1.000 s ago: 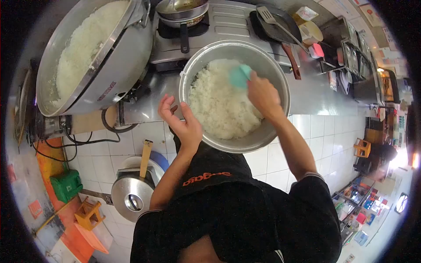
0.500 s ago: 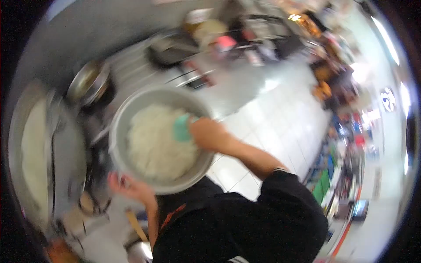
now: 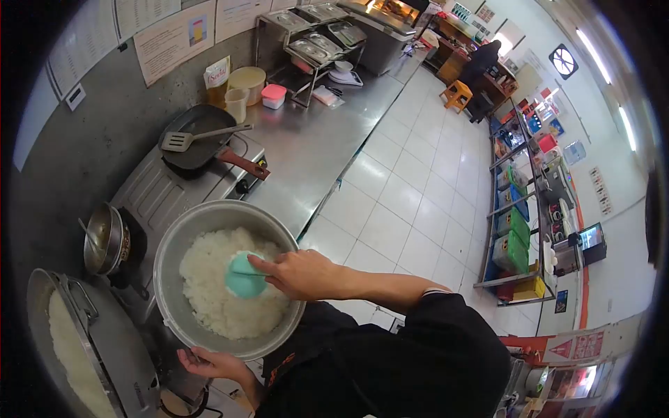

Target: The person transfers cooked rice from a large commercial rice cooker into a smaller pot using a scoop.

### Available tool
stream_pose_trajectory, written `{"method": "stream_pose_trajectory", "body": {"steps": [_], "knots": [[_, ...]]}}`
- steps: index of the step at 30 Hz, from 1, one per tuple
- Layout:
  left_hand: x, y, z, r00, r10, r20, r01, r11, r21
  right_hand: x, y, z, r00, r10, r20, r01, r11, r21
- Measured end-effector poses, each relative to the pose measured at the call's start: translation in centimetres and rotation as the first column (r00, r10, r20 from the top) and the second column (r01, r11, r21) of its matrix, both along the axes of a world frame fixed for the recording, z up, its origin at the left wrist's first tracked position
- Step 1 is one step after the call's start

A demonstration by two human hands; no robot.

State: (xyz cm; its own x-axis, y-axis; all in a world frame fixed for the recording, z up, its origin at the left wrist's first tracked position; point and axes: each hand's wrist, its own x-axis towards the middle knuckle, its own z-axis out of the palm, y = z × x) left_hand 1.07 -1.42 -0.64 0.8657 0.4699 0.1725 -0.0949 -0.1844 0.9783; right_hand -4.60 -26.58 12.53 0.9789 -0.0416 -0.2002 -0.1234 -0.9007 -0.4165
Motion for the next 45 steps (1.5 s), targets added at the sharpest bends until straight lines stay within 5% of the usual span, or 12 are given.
{"method": "stream_pose_trajectory", "body": {"steps": [5,13,17,20,24,25,28,31,34,36,44,45], "knots": [[0.0,0.7,-0.8,0.999,0.007,0.039,-0.009,0.999,0.041,-0.4,1.0,0.2,0.997,-0.020,0.071,0.013,0.995,0.095],[-0.4,0.6,-1.0,0.991,0.007,0.135,-0.019,0.996,0.086,-1.2,1.2,-0.8,0.938,0.093,-0.333,-0.084,0.996,0.043],[-0.9,0.7,1.3,0.993,0.039,0.111,-0.038,0.999,-0.006,-0.3,-0.2,-1.2,0.995,0.095,-0.032,-0.080,0.945,0.316],[-1.0,3.2,2.1,0.968,0.212,0.131,-0.195,0.972,-0.129,1.8,0.5,2.5,0.910,-0.117,-0.397,0.392,0.551,0.737],[-1.3,9.6,1.5,0.893,0.418,0.167,-0.403,0.908,-0.114,4.7,1.4,1.0,0.943,-0.206,-0.262,0.294,0.149,0.944],[-1.3,11.1,1.3,0.878,0.455,0.152,-0.441,0.890,-0.117,6.6,1.9,1.0,0.988,-0.004,-0.153,0.153,0.037,0.988],[-1.6,15.6,2.0,0.834,0.531,0.149,-0.533,0.846,-0.027,12.9,5.8,4.0,0.958,0.262,0.121,-0.167,0.161,0.973],[-1.5,19.4,3.2,0.829,0.546,0.116,-0.552,0.834,0.019,18.6,12.0,9.2,0.886,0.387,0.256,-0.453,0.601,0.658],[-0.7,22.8,4.8,0.891,0.447,0.080,-0.454,0.872,0.185,23.5,25.2,15.7,0.840,0.515,0.170,-0.539,0.759,0.367],[0.2,24.5,6.3,0.902,0.422,0.091,-0.432,0.881,0.194,29.8,31.4,13.3,0.320,0.842,0.434,-0.854,0.455,-0.252],[4.9,27.7,5.8,0.915,0.376,0.147,-0.402,0.885,0.234,40.8,56.3,3.3,0.084,0.952,0.295,-0.678,0.272,-0.683],[4.8,28.3,5.9,0.900,0.411,0.143,-0.435,0.864,0.255,40.8,56.9,2.0,0.162,0.969,0.185,-0.694,0.245,-0.677]]}}
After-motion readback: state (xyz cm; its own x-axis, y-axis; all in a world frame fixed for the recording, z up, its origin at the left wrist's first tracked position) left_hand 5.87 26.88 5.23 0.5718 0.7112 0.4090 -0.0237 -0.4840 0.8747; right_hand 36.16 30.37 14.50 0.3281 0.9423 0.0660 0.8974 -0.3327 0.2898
